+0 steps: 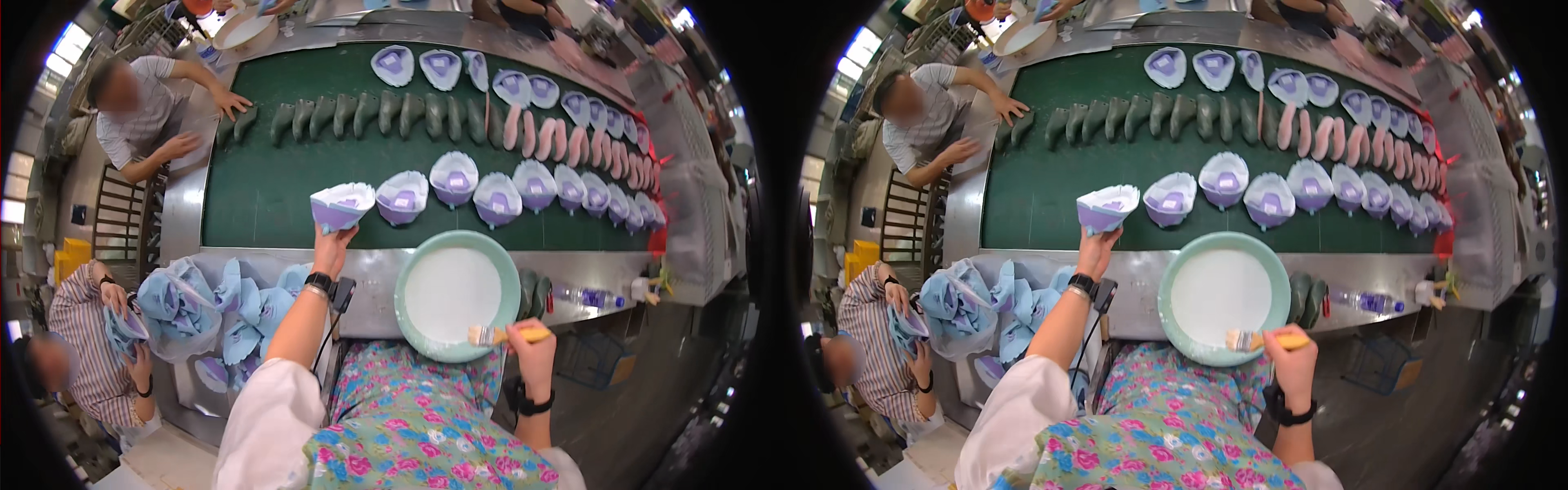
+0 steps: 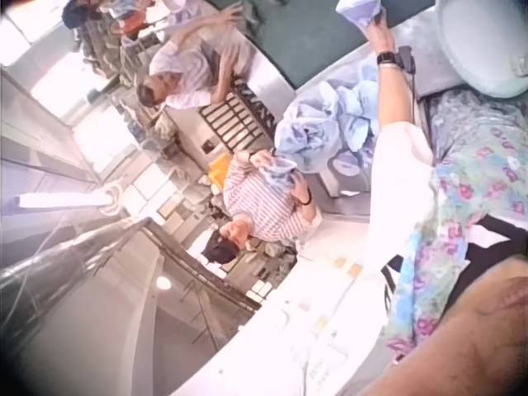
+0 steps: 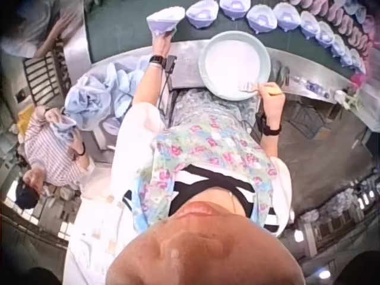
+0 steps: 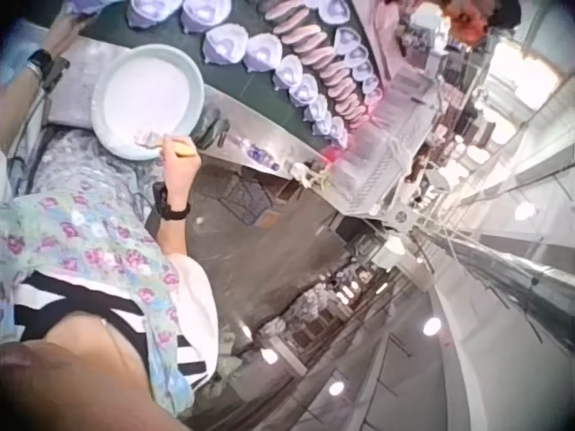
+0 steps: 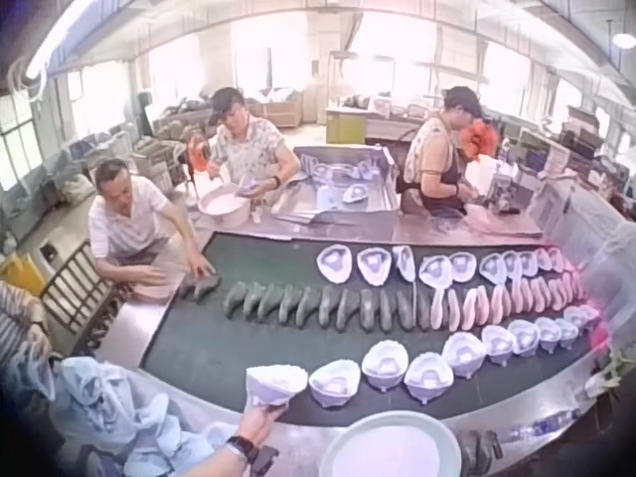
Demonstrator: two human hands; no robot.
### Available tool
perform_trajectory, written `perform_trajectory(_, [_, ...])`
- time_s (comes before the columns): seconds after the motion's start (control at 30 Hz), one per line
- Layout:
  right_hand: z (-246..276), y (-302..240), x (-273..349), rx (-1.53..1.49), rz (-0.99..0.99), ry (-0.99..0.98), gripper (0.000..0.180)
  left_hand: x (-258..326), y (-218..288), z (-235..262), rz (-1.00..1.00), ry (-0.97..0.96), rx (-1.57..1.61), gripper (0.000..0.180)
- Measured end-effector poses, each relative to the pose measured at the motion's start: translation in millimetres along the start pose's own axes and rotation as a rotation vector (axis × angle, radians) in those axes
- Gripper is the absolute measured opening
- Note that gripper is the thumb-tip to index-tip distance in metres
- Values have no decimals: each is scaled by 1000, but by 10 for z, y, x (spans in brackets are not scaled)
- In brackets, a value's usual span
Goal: The person repeatedly picks up purple and white plastic decorative items from a pile, dips a brush into a bowl of white liquid, and applies the liquid to the items. The person then places the treated items onto a green conveyor belt where other similar items are arranged.
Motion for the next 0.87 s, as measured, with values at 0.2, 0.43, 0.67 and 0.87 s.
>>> perform_trajectory(0.2, [-408, 42, 14, 60, -123, 0, 11, -511, -770, 268, 459, 94, -220, 69])
perform_trajectory(0.43, [-917, -201, -129, 254, 131, -152, 17, 521, 451, 1730, 109, 133, -1854, 67])
perform_trajectory(0.67, [-1352, -405, -87, 152, 176, -313, 21, 690, 464, 2600, 575, 261, -1704, 69])
perform_trajectory(0.87, [-1316, -446, 120, 157, 190, -344, 17, 616, 749, 2694, 99, 367, -1074, 12])
Point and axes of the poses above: each hand's wrist, its own x-axis away from the middle knuckle, its own z-axis out of the back of the hand, y = z × x, the point moved 8 cm from there along -x, towards the middle knuckle, and after that the axes turned 5 degrees about -x, right-handed, at the moved point
